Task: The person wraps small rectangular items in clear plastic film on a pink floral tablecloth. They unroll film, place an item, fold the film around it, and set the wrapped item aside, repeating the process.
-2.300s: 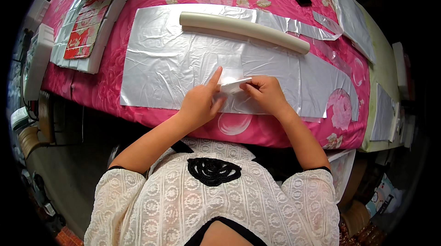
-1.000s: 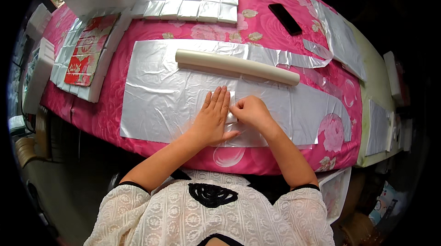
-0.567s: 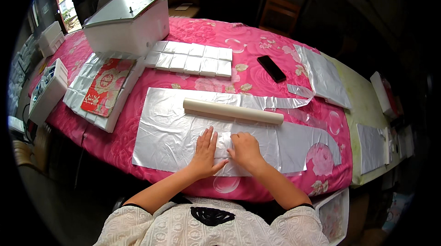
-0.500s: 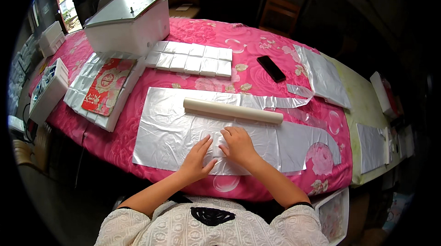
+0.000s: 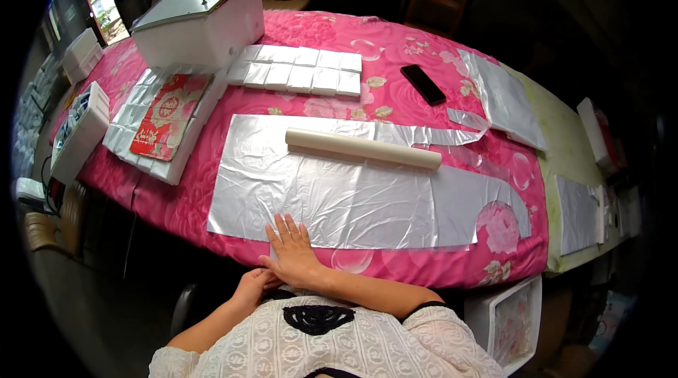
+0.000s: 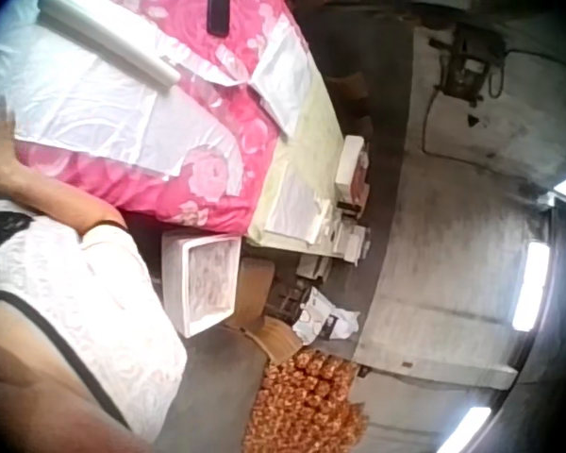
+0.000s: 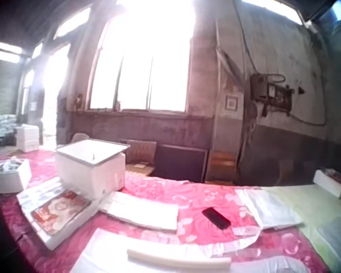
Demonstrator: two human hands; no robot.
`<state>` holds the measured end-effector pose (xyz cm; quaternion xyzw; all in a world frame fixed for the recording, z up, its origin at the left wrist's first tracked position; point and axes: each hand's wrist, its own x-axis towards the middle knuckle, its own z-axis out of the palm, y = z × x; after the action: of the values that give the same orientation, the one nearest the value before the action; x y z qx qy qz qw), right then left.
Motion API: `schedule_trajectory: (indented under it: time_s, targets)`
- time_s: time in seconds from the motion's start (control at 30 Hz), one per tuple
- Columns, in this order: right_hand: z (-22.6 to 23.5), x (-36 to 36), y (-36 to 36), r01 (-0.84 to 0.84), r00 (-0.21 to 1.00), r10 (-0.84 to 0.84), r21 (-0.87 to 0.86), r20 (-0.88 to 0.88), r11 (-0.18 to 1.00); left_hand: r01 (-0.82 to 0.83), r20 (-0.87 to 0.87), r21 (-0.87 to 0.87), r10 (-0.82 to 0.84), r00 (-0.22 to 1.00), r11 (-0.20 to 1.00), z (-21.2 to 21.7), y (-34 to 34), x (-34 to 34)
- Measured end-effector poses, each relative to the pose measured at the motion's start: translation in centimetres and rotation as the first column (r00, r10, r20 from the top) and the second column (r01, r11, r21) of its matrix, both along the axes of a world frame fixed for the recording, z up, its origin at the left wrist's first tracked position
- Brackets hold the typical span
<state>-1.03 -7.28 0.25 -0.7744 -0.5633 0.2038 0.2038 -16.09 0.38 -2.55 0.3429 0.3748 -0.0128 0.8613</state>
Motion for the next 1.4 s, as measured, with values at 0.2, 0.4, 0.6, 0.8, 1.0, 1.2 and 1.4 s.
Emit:
schedule_trajectory:
  time_s: [0.2,0.4,0.6,0.8,1.0,1.2,1.4]
  targets:
    - [1.6,2.2,-1.1,-0.274,0.961,0.269,0.097,0.057,0.957,0.325,-0.304,0.578,-0.172,0.937,0.748,2.7,0.2,1.0]
    - [4.0,9.3,-2.9,-0.457,0.881,0.411,0.198,0.232,0.867,0.444,-0.420,0.895,-0.237,0.876,0.054,9.2,1.2,5.1]
    - [6.4,19.6,-0.2,0.206,0.936,-0.103,0.286,-0.336,0.936,-0.001,-0.060,0.975,-0.267,0.962,-0.224,10.5,5.4,10.3]
    - [3.4,32.6,7.7,0.725,0.560,-0.308,0.276,-0.769,0.631,-0.015,-0.077,0.970,-0.365,0.928,-0.243,11.9,7.3,16.5]
    - [1.2,36.9,12.1,0.857,0.483,-0.685,0.135,-0.545,0.497,-0.025,-0.125,0.945,-0.432,0.893,-0.327,11.9,10.2,23.2]
    - [4.0,35.7,10.4,0.696,0.710,-0.704,0.136,0.015,0.705,-0.056,-0.162,0.896,-0.442,0.882,-0.440,10.7,11.8,31.7]
    - [3.7,32.3,1.7,0.368,0.905,-0.420,0.363,0.073,0.856,-0.135,-0.125,0.837,-0.426,0.896,-0.530,7.6,11.4,41.1]
